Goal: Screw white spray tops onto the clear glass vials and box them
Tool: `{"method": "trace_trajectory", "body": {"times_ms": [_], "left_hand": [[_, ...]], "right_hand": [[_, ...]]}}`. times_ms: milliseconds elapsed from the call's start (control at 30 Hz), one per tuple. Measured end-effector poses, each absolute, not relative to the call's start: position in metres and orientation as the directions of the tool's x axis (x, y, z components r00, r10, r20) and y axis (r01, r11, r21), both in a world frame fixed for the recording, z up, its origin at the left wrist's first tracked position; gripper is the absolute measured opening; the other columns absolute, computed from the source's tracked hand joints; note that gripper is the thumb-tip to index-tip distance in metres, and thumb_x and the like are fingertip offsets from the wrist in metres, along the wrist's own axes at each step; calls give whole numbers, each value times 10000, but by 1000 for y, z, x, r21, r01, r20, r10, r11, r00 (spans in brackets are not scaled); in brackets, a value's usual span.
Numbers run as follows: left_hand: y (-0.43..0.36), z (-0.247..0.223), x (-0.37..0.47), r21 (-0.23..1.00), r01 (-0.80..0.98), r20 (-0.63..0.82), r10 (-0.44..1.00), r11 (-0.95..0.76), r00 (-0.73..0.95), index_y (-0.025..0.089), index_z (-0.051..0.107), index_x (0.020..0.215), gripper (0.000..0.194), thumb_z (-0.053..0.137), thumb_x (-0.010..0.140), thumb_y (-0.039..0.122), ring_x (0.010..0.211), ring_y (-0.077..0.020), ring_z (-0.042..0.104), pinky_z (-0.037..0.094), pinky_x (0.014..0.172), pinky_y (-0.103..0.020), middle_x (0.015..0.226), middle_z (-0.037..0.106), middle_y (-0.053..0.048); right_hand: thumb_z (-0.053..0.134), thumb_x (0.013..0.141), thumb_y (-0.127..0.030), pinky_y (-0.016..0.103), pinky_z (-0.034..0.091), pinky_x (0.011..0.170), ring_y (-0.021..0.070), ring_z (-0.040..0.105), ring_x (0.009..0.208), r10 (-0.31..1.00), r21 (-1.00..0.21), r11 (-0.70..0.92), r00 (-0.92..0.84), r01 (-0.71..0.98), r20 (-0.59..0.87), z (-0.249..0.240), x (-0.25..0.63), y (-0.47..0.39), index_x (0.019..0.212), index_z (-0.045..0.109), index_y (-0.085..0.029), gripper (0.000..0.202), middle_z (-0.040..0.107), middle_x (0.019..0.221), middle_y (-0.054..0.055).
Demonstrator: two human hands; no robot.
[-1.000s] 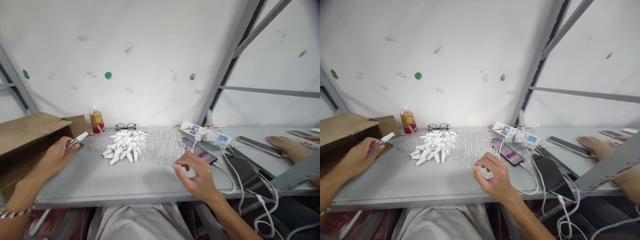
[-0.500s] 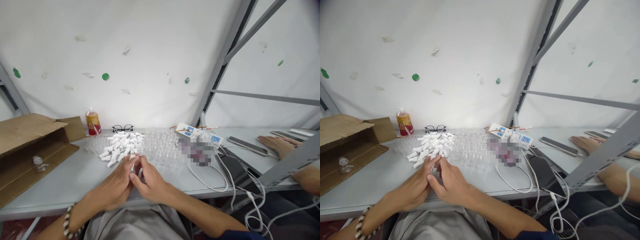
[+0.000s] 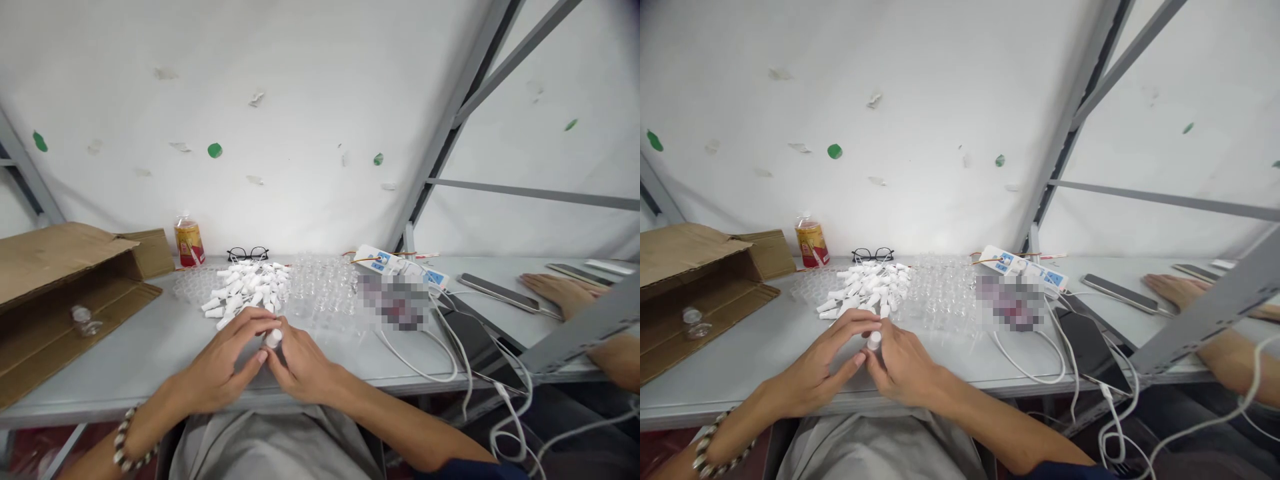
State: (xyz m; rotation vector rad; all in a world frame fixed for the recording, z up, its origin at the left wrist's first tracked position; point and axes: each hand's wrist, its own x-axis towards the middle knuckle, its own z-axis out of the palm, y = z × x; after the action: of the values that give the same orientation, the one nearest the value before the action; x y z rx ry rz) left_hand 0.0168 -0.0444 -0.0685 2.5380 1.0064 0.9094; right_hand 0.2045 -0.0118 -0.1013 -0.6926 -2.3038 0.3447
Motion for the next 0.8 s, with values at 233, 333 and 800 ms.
{"method": "trace_trajectory", "body": {"times_ms": [233, 333, 800], "left_hand": [[-43, -67, 14, 309, 538, 536, 611, -784, 582, 194, 561, 1114, 244, 456, 954, 345, 817, -173, 560, 478, 734, -303, 911, 597, -60], [-44, -66, 15, 145, 634, 470, 617, -760, 632, 181, 543, 820, 278, 404, 964, 373, 648, -164, 501, 401, 622, -301, 711, 564, -23], [-36, -82, 26, 14, 626, 412, 575, -779, 707, 195, 439, 659, 327, 269, 935, 237, 500, -147, 440, 307, 550, -298, 583, 540, 1]], "right_hand": [[401, 911, -272, 261, 410, 589, 164, 590, 660, 492, -321, 871, -676, 373, 548, -109, 203, -9, 970, 548, -185, 181, 674, 798, 48], [489, 882, -306, 240, 358, 546, 142, 578, 586, 544, -309, 839, -705, 447, 456, -110, 202, -8, 846, 610, -179, 179, 684, 705, 23], [570, 703, -219, 267, 193, 492, 119, 506, 484, 632, -172, 774, -733, 609, 253, -100, 196, -15, 615, 617, -160, 116, 680, 609, 36]]}}
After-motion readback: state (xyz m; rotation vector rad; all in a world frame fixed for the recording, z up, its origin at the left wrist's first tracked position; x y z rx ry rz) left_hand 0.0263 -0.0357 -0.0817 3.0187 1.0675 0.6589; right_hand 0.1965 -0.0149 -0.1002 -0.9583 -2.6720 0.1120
